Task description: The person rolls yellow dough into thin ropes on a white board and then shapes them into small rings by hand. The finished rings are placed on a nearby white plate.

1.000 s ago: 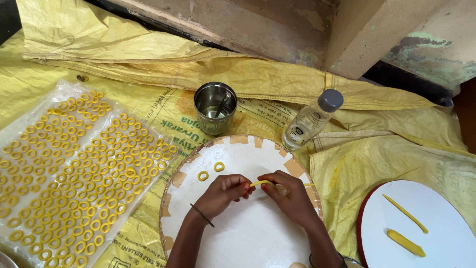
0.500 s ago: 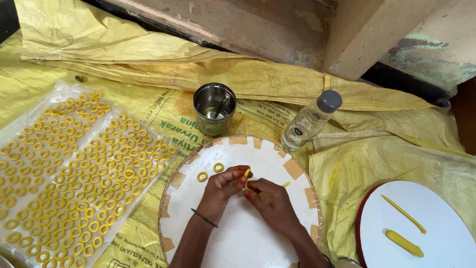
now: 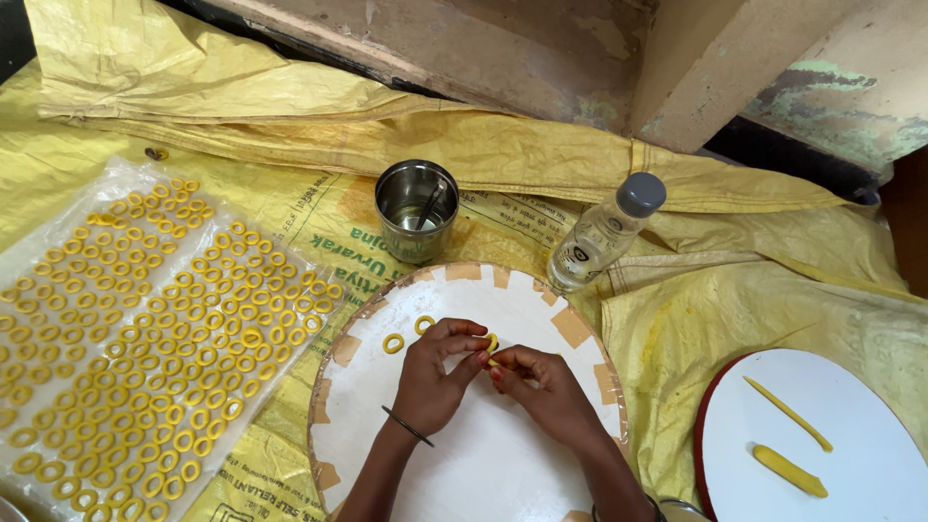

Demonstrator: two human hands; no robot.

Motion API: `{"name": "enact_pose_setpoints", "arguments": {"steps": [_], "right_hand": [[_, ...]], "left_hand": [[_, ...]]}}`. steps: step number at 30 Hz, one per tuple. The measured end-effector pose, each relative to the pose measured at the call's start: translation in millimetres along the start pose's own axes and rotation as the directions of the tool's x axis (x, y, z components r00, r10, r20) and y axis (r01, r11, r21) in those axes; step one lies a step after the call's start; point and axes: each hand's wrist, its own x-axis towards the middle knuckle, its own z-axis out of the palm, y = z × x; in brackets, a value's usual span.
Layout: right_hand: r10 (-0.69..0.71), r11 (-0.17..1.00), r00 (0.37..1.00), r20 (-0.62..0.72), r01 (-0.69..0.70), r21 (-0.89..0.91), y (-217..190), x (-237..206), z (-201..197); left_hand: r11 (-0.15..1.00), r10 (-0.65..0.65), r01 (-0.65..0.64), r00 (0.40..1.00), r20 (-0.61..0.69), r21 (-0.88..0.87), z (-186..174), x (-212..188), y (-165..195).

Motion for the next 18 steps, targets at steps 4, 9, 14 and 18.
{"name": "enact_pose_setpoints", "arguments": {"steps": [4,9,14,18], "right_hand": [[-0.013,0.999,1.0,0.012,0.013,0.033,1.9,0.2,-2.4],[-0.016,0.999,1.0,0.015,0.015,0.03,4.1,2.9,-3.1],[-0.008,1.0,1.0,0.027,0.008,0.014,1.1,2.2,-1.8],[-0.002,0.996,1.0,-0.024,0.0,-0.092,-5.2,-0.4,1.0]], "left_hand": [[0.976,0.061,-0.062,0.998,0.01,0.208,-3.2,-1.6,8.9],[0.939,0.083,-0.095,0.995,0.051,0.331,-5.8,-2.7,20.4],[0.837,0.239,-0.246,0.968,0.076,0.489,-5.9,-5.3,24.7],[0.766,0.337,-0.316,0.939,0.069,0.56,-3.5,-7.5,24.6]]}}
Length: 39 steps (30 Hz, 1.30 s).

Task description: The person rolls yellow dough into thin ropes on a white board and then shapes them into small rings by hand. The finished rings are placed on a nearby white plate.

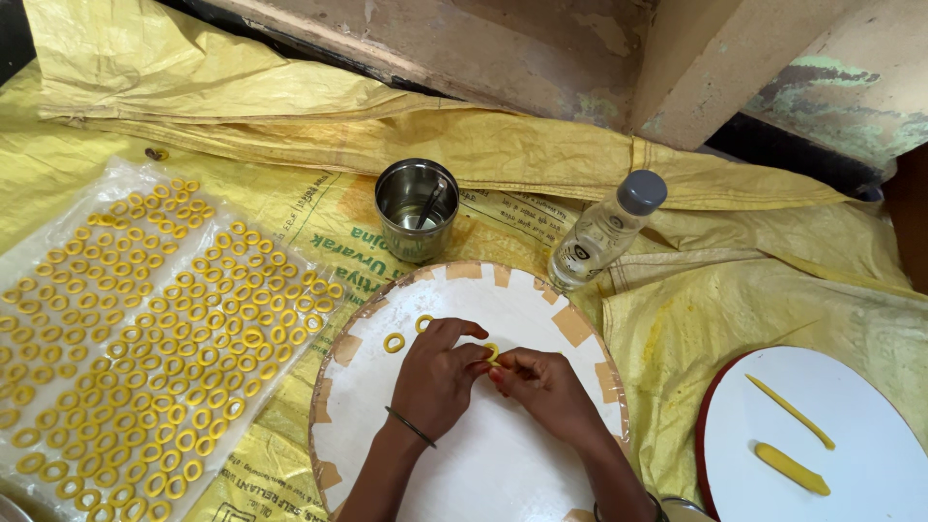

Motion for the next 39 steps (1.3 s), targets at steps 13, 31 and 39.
{"name": "enact_pose_setpoints", "arguments": {"steps": [13,31,39], "right_hand": [[-0.008,0.991,0.986,-0.169,0.031,0.134,9.5,5.5,-15.1],[-0.043,0.979,0.992,-0.118,0.066,0.193,14.7,6.5,-12.1],[-0.046,0.977,0.992,-0.117,0.069,0.201,14.4,6.0,-10.1]], "left_hand": [[0.747,-0.332,0.331,0.937,0.108,-0.577,26.6,-1.3,-28.9],[0.081,-0.269,0.307,0.923,0.275,-0.948,29.7,-14.1,-57.1],[0.064,-0.172,0.246,0.957,0.232,-0.967,31.6,-18.5,-63.1]]}}
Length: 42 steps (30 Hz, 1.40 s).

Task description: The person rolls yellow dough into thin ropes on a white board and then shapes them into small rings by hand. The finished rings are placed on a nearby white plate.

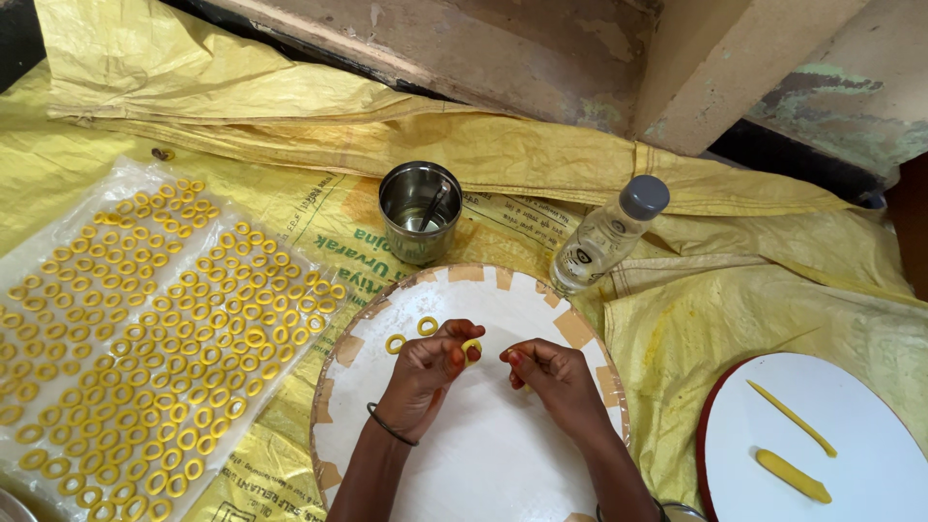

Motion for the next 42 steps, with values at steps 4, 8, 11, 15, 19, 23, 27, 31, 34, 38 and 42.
{"name": "enact_pose_setpoints", "arguments": {"steps": [4,8,11,15,19,23,27,31,34,38,42], "right_hand": [[0.005,1.0,1.0,-0.008,-0.005,-0.021,-2.0,-0.1,0.8],[0.019,1.0,1.0,-0.006,-0.019,-0.022,-4.6,-0.3,1.8],[0.029,0.999,0.999,-0.012,-0.03,-0.043,-5.6,-1.4,2.3],[0.016,0.999,1.0,-0.007,-0.017,-0.032,-5.3,-1.3,2.2],[0.009,1.0,1.0,0.002,-0.009,-0.027,-3.7,-1.1,2.2],[0.016,1.0,1.0,0.005,-0.015,-0.023,-2.2,-0.7,2.6],[0.005,1.0,1.0,0.006,-0.005,-0.028,-0.9,-0.3,2.4],[0.006,1.0,1.0,0.002,-0.006,-0.025,0.2,-0.2,3.0],[0.022,0.999,1.0,0.007,-0.022,-0.029,0.0,-0.3,3.3],[0.023,1.0,1.0,0.01,-0.023,-0.019,-0.9,-0.2,4.1],[0.025,0.999,1.0,0.013,-0.025,-0.025,-1.6,-0.7,3.8]], "left_hand": [[0.996,0.053,-0.047,0.996,-0.076,0.075,-0.6,0.5,-2.8],[0.998,-0.011,-0.003,0.978,-0.21,-0.068,1.6,3.0,0.4],[0.993,0.046,-0.06,0.989,-0.139,-0.098,3.4,2.5,3.8],[0.997,0.041,-0.05,0.987,-0.154,-0.054,3.9,1.6,4.2],[0.999,0.035,-0.029,0.986,-0.161,0.042,1.5,0.6,2.1],[0.997,0.081,-0.078,0.992,-0.093,0.027,2.5,1.8,2.1],[0.983,0.05,-0.071,0.991,-0.125,-0.168,9.5,1.7,10.0],[0.952,0.0,-0.038,0.992,-0.125,-0.303,17.1,-2.4,20.3],[0.972,-0.003,-0.016,0.997,-0.08,-0.236,18.0,-2.2,23.6],[0.983,0.011,-0.025,0.997,-0.075,-0.18,13.2,-1.1,18.9],[0.994,0.024,-0.039,0.99,-0.141,-0.106,6.9,1.4,14.0]]}}
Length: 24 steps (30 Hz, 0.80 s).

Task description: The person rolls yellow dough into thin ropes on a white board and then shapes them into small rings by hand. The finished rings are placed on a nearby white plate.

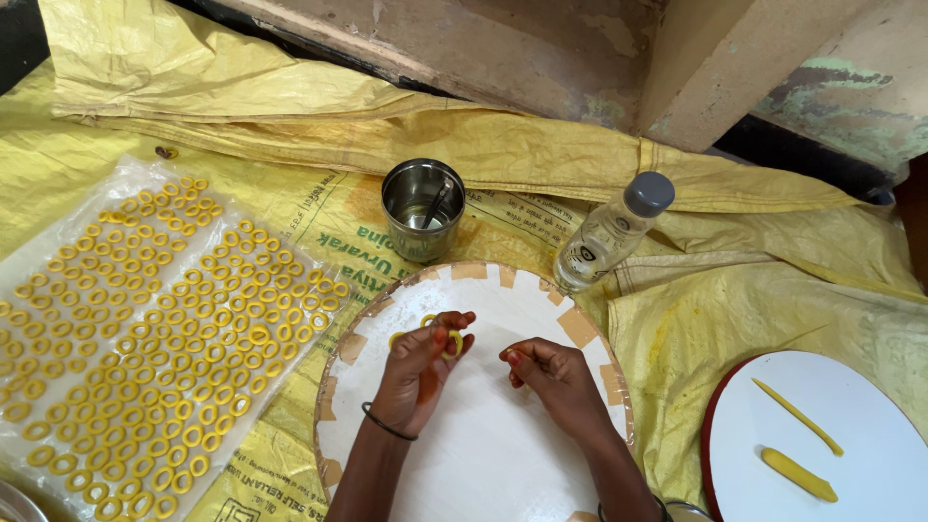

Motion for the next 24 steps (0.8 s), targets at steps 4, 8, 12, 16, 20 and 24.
{"name": "enact_pose_setpoints", "arguments": {"steps": [4,8,12,16,20,24], "right_hand": [[0.001,1.0,1.0,-0.011,-0.001,-0.01,-0.5,0.2,-3.4],[-0.012,1.0,1.0,-0.024,0.012,0.017,-0.4,2.8,-6.1],[-0.001,1.0,1.0,-0.023,0.001,0.025,1.8,2.2,-6.6],[-0.007,1.0,1.0,-0.024,0.007,0.013,2.5,2.4,-6.3],[-0.01,0.998,1.0,-0.014,0.01,-0.066,-3.4,1.9,-3.5],[-0.074,0.989,0.996,0.057,0.081,-0.122,-17.3,-4.3,2.6]], "left_hand": [[0.86,0.138,0.007,0.959,-0.247,0.511,-6.6,8.4,18.5],[0.243,0.343,0.171,0.906,-0.249,0.955,-5.1,0.3,47.6],[-0.335,0.337,0.338,0.915,-0.223,0.88,7.9,-6.4,55.9],[-0.339,0.252,0.405,0.909,-0.333,0.849,13.0,-6.3,60.2],[-0.236,0.263,0.298,0.936,-0.235,0.925,14.1,-6.9,60.0],[0.035,0.216,0.078,0.973,-0.084,0.996,28.3,-0.3,39.6]]}}
